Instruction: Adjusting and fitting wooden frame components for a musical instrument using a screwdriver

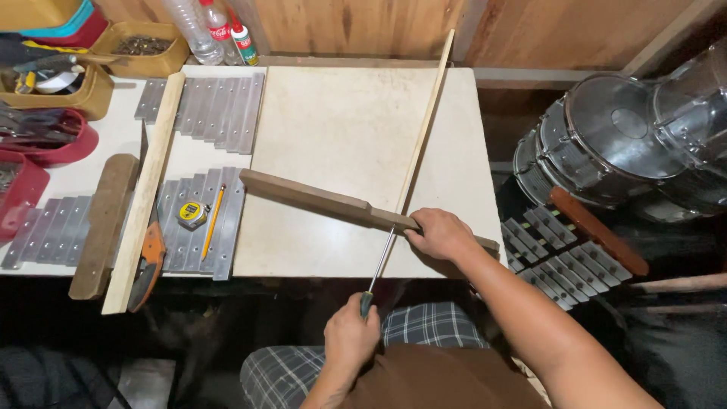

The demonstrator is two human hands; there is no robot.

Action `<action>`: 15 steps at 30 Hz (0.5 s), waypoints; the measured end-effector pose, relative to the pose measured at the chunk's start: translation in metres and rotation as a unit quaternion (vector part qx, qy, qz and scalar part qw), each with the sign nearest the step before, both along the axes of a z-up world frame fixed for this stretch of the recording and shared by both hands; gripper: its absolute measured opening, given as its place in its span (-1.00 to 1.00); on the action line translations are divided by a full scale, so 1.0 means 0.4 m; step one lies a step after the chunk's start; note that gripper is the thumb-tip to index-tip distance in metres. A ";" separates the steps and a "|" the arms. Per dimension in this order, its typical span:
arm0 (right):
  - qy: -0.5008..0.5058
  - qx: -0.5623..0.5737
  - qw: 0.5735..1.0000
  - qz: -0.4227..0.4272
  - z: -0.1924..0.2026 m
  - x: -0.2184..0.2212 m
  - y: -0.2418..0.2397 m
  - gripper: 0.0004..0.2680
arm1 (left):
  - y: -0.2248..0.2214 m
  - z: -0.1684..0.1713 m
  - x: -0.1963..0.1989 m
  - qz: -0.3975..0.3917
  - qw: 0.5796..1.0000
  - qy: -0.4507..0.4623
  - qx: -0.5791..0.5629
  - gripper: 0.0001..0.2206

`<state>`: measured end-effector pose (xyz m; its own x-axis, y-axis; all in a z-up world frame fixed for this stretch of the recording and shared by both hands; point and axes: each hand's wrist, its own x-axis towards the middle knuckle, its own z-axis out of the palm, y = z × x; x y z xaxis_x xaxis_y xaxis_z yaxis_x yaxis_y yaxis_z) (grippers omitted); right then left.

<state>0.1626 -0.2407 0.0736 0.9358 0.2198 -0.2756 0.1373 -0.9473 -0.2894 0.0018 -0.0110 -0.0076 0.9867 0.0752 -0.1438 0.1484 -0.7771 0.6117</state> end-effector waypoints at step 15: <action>0.047 -0.056 0.997 0.007 0.050 -0.043 -0.045 -0.73 | 0.127 0.044 -0.020 0.124 0.985 0.106 -0.057 -0.59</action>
<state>0.1455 -0.2589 0.0936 0.9019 0.1953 -0.3852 0.1273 -0.9725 -0.1949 -0.0064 0.0399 0.0101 0.8869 0.2822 -0.3658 0.4589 -0.6294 0.6271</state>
